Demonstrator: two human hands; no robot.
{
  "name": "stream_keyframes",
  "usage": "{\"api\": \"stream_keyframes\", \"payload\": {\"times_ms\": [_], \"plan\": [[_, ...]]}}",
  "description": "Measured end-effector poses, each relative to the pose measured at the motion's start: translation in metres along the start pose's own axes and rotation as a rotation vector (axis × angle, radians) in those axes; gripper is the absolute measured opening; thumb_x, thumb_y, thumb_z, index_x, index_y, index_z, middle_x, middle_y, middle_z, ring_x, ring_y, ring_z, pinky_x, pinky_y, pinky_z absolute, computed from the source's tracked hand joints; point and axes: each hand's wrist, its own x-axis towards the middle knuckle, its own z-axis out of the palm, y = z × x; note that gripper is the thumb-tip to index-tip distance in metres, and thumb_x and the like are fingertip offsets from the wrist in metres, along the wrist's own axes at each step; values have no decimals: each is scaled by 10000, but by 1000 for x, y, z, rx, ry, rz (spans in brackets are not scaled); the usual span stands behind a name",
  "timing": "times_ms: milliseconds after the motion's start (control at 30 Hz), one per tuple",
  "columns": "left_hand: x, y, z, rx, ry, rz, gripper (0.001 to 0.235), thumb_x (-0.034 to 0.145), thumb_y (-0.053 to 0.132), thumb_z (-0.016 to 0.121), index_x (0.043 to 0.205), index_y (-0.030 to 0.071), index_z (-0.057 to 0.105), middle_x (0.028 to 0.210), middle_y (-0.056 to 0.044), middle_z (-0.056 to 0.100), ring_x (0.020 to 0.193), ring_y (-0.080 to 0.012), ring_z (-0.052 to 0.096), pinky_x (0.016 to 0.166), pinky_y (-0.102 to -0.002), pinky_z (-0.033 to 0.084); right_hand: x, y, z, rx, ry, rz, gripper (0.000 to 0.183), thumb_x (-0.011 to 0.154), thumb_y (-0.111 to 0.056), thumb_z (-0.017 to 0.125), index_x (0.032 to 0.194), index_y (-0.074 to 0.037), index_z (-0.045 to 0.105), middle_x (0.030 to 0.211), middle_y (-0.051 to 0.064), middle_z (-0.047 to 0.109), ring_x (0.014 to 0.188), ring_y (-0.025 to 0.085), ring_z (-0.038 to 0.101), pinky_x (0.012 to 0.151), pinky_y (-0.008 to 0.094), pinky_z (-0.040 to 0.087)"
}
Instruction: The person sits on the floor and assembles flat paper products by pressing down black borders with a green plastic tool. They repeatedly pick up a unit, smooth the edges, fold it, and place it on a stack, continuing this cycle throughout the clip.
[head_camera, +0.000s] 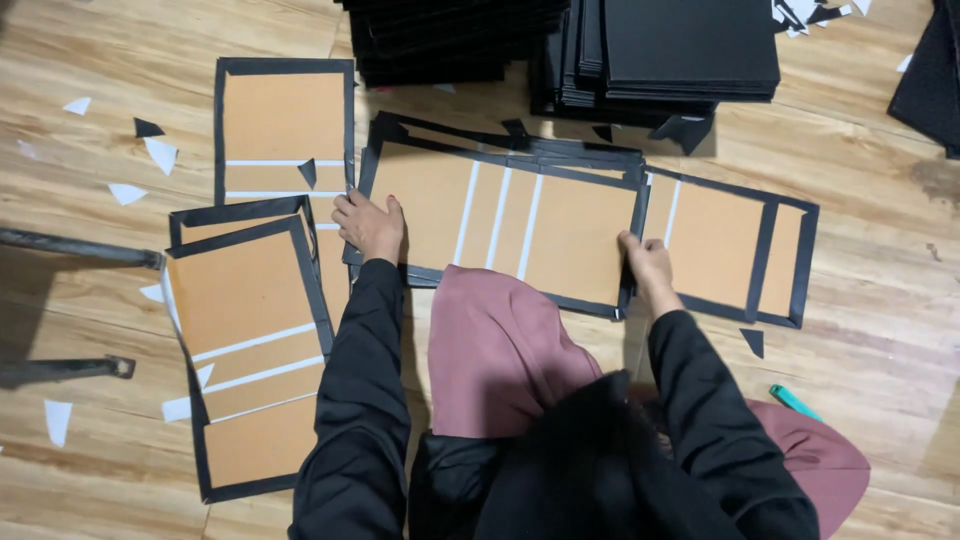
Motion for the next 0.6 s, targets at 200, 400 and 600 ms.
{"api": "stream_keyframes", "payload": {"times_ms": [200, 400, 600], "plan": [[3, 10, -8, -1, -50, -41, 564, 761, 460, 599, 1128, 53, 468, 1188, -104, 303, 1078, -318, 336, 819, -452, 359, -1, 8, 15, 120, 81, -10, 673, 745, -536, 646, 1151, -24, 488, 1011, 199, 536, 979, 400, 548, 801, 498, 451], [-7, 23, -36, 65, -68, -37, 591, 760, 487, 597, 1145, 45, 525, 1271, -131, 321, 1168, -335, 311, 905, -474, 309, 1, 9, 11, 311, -32, -90, 646, 711, -433, 737, 1138, -1, 517, 957, 205, 566, 949, 390, 568, 765, 476, 454], [-39, 13, -12, 25, -149, 65, 721, 733, 462, 675, 1255, 31, 427, 1230, -157, 350, 1088, -387, 403, 832, -523, 408, -32, 31, -30, 146, 317, -329, 509, 738, -202, 764, 1117, 33, 520, 953, 262, 563, 934, 426, 557, 769, 463, 448]]}}
